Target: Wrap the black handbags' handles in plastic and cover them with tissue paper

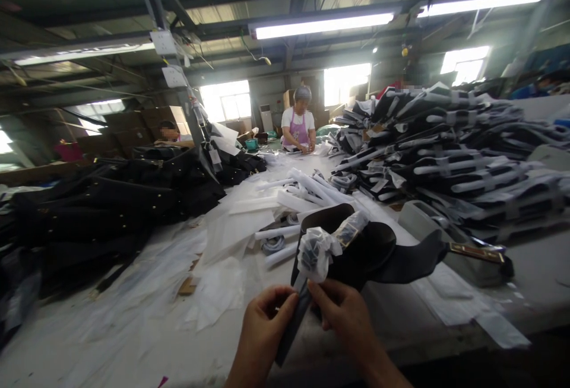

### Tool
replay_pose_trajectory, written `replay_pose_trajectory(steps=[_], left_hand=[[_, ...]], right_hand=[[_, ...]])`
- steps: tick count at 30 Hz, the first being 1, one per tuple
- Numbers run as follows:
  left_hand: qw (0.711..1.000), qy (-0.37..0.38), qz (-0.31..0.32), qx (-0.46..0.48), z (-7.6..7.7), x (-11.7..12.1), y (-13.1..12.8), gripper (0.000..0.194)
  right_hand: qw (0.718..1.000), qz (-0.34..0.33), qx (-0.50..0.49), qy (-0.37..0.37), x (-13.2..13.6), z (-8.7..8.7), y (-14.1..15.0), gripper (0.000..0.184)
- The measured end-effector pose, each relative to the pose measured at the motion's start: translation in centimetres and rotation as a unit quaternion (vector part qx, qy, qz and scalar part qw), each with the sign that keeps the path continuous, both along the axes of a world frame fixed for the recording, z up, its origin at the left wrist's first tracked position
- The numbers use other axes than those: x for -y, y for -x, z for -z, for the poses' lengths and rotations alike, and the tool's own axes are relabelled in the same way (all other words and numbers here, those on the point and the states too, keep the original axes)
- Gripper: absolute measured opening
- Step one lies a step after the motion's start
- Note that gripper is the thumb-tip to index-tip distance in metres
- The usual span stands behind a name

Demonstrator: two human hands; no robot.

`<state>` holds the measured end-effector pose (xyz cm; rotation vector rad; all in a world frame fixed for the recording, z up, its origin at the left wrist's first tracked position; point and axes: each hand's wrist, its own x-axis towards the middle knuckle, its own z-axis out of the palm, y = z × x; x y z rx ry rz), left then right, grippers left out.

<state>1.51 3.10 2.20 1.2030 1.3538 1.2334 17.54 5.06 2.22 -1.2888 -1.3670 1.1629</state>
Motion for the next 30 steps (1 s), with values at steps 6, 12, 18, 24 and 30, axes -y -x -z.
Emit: replay_pose_trajectory(steps=[6, 12, 18, 24, 30], left_hand=[[0.999, -0.037, -0.018, -0.036, 1.3, 0.2, -1.0, 0.038], [0.999, -0.036, -0.017, 0.004, 1.6, 0.0, -1.2, 0.041], [0.999, 0.002, -0.017, 0.044, 1.9, -0.3, -1.3, 0.046], [0.998, -0.019, -0.038, 0.043, 1.7, 0.2, -1.8, 0.041], [0.973, -0.175, -0.119, -0.089, 2.6, 1.2, -2.9, 0.021]], right_hand=[[0.999, 0.035, 0.014, 0.008, -0.2, 0.5, 0.4, 0.047], [0.999, 0.016, -0.041, 0.007, -0.4, 0.7, 0.5, 0.055], [0.999, 0.024, -0.042, 0.008, -0.6, 0.5, 0.6, 0.058], [0.994, 0.060, -0.087, 0.030, -0.9, 0.7, 1.0, 0.048], [0.985, 0.076, -0.145, 0.047, -1.3, 1.4, 1.7, 0.044]])
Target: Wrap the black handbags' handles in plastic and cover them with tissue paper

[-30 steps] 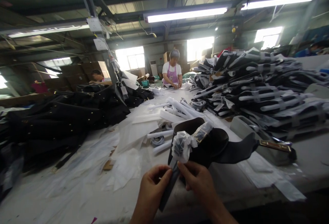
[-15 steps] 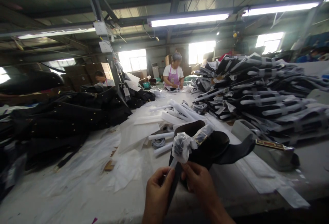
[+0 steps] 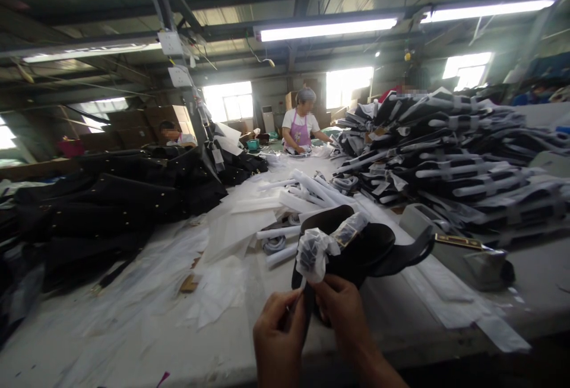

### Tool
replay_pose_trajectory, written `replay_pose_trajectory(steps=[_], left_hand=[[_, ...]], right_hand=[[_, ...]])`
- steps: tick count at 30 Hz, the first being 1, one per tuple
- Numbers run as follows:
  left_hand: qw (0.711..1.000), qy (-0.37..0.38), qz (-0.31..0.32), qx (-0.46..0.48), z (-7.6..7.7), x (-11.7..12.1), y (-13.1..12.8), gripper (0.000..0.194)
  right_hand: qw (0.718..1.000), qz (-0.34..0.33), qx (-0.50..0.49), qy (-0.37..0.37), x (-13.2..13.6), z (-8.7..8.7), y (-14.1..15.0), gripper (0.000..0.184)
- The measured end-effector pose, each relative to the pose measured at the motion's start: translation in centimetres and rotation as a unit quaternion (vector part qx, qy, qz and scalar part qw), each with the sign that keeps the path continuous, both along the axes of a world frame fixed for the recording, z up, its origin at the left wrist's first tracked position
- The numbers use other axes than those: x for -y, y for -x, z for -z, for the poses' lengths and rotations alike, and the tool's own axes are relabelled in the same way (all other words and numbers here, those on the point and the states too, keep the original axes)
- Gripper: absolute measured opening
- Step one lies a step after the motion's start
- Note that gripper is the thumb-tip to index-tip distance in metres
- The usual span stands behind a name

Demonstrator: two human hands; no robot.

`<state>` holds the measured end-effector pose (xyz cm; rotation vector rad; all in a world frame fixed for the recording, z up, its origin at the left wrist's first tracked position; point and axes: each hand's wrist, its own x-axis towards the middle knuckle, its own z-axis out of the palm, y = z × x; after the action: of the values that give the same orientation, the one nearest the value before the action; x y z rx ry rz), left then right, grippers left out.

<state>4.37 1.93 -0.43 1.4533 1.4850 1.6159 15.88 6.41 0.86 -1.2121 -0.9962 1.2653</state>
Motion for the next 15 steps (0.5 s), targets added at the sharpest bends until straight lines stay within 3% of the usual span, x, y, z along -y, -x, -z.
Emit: replay_pose_trajectory(steps=[3, 7, 12, 15], left_hand=[[0.986, -0.120, -0.020, -0.117, 0.4, 0.1, 0.2, 0.013], [0.926, -0.246, -0.022, -0.284, 0.2, -0.1, 1.2, 0.022], [0.864, -0.293, -0.018, -0.408, -1.0, -0.1, 2.3, 0.023], [0.832, -0.312, -0.021, -0.459, -1.6, -0.1, 2.6, 0.025]], right_hand=[[0.999, -0.007, -0.032, 0.000, 0.1, -0.1, 0.2, 0.045], [0.998, -0.029, -0.060, -0.003, 0.7, -0.8, 0.0, 0.049], [0.991, -0.065, -0.121, 0.006, 1.1, -1.6, -0.8, 0.055], [0.993, -0.097, -0.066, -0.014, 1.2, -1.5, -1.1, 0.055]])
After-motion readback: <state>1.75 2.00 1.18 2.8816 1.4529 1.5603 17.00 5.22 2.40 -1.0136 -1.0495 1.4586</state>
